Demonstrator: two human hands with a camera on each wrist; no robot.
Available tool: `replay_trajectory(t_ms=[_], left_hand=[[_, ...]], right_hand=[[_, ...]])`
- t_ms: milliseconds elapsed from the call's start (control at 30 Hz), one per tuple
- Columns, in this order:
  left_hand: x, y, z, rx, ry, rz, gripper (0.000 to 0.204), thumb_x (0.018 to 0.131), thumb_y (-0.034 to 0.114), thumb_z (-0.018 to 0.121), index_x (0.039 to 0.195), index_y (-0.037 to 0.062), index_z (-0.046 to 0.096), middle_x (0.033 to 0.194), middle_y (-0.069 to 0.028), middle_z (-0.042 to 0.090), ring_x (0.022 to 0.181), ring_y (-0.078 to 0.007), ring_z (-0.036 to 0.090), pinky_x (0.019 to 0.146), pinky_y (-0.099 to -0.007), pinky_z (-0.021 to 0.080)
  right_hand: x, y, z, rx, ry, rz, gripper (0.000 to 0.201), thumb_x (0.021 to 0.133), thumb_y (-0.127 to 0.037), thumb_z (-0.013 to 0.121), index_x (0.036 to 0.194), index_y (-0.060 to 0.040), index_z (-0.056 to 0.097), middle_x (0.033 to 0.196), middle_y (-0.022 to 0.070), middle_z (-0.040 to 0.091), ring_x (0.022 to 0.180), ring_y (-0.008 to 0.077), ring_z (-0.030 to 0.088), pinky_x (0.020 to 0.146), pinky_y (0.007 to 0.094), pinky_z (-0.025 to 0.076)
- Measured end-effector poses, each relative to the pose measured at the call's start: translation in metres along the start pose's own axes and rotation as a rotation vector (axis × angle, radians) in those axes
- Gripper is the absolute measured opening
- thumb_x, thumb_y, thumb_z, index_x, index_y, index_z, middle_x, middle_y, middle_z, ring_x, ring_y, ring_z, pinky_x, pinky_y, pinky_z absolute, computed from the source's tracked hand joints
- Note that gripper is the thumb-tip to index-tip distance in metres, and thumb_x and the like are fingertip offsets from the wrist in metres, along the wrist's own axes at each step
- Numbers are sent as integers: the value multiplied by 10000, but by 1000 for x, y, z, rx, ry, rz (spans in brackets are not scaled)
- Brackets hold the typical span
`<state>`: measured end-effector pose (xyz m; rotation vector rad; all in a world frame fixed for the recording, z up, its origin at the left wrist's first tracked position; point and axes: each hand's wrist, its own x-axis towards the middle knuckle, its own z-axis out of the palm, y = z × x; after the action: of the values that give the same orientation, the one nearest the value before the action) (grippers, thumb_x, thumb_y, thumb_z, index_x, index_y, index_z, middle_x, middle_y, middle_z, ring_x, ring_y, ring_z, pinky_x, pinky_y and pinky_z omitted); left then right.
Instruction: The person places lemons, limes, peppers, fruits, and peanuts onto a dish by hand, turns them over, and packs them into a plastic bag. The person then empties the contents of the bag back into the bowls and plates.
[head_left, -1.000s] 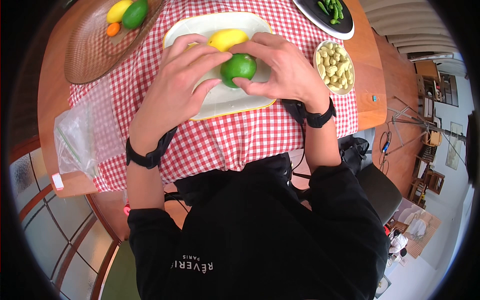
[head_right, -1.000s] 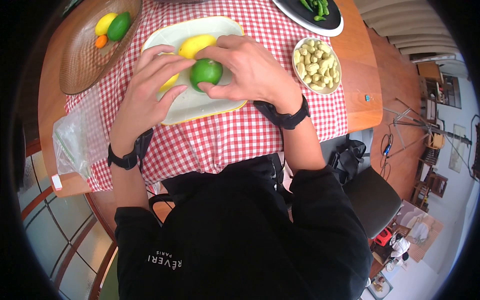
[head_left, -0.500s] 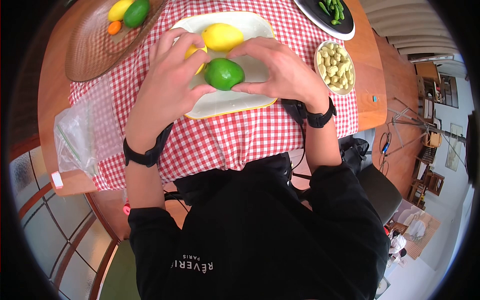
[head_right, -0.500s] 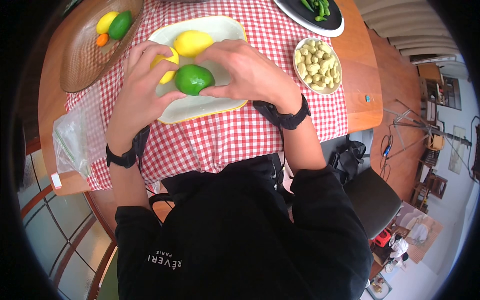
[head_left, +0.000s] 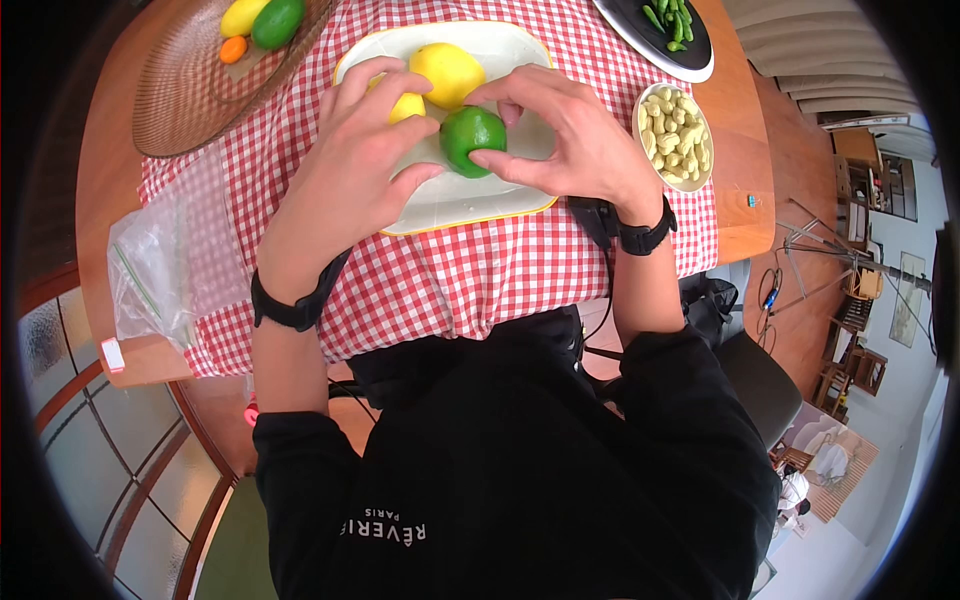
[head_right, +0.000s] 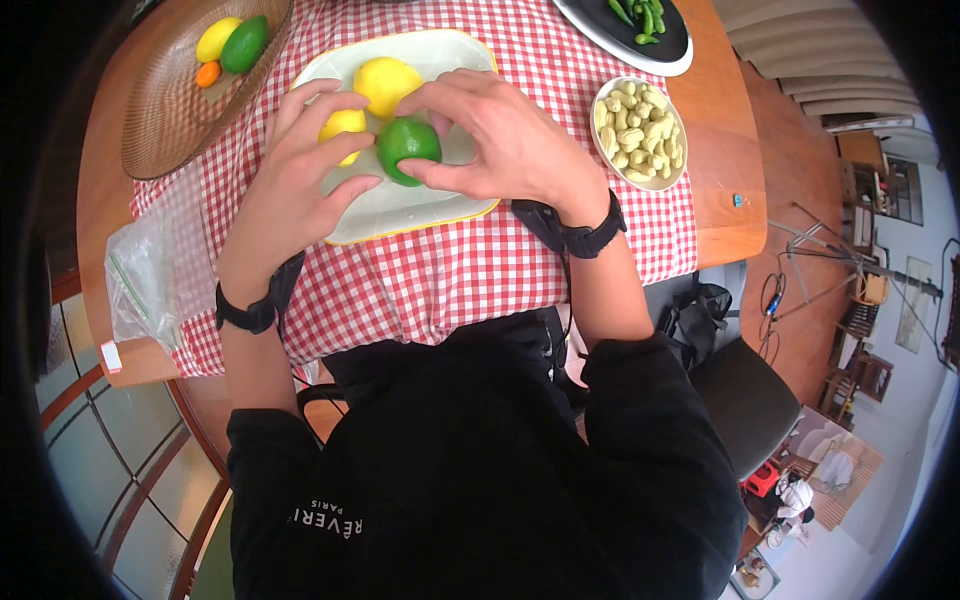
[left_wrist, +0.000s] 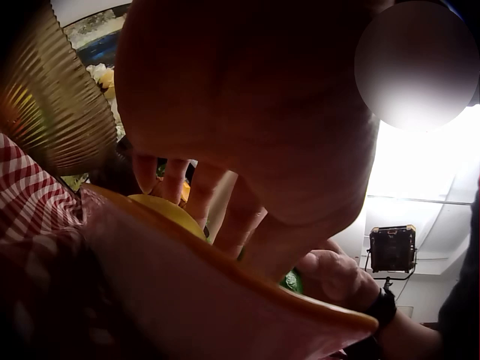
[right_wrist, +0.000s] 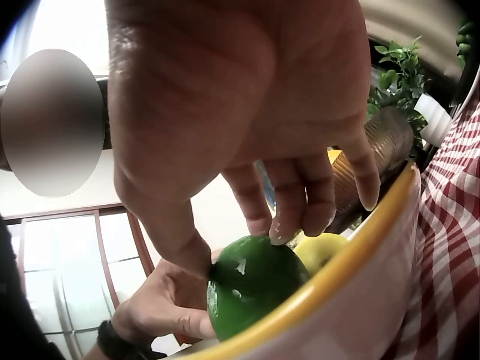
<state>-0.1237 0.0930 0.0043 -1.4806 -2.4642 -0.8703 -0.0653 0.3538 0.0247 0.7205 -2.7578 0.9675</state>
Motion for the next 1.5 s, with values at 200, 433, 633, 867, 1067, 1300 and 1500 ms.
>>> replay_trajectory(t_ms=[200,433,633,867,1067,1300,1500], left_hand=[[-2,-5,-5,-14,-1,-27,462,751,97,877,1187,52,733,1392,-110,606,1402,-362,477,1171,-493,395],[-5,-6,-15,-33,23,-172,600,777,44,847,1348,87,669,1390,-113,591,1335,-355,528,1145,-456,423],[-5,-9,-15,-55,44,-181,464,831,52,832,1279,45,708,1228,-133,620,1153,-333,633,1005,-407,504],[-2,-1,-18,-162,0,-277,399,827,74,855,1205,15,742,1078,-126,619,1010,-307,649,894,-388,524],[-2,-1,-14,-210,8,-145,365,857,22,799,1218,23,743,1156,-127,628,1090,-307,656,948,-386,527],[-2,-2,-16,-161,54,-92,278,877,-4,759,1154,14,743,1248,-127,650,1159,-325,664,1002,-401,524],[-1,0,-16,-153,60,-165,288,881,31,780,1161,7,714,1218,-148,655,1123,-350,667,990,-406,526]], right_hand=[[3,-1,7,37,59,-144,492,807,-245,889,1231,-51,732,1045,142,716,1026,336,694,936,424,563],[-1,4,2,139,-59,-125,510,791,-174,880,1267,-85,720,1169,156,727,1088,354,705,976,445,568],[-2,8,-3,30,0,-73,567,784,-87,854,1324,-93,681,1178,155,723,1074,349,715,933,405,593],[-4,10,-9,-71,49,88,551,767,-267,957,1242,-80,750,997,105,765,910,270,752,822,373,612],[0,14,-3,-146,84,14,504,777,-370,946,1098,-21,773,836,139,743,766,295,735,718,376,593],[-2,14,-8,-93,117,-41,467,756,-156,910,1168,-29,730,962,157,722,900,342,722,813,412,594],[-3,19,-5,-121,72,-68,497,762,-149,933,1205,-74,719,1162,94,734,1093,298,715,946,402,593]])
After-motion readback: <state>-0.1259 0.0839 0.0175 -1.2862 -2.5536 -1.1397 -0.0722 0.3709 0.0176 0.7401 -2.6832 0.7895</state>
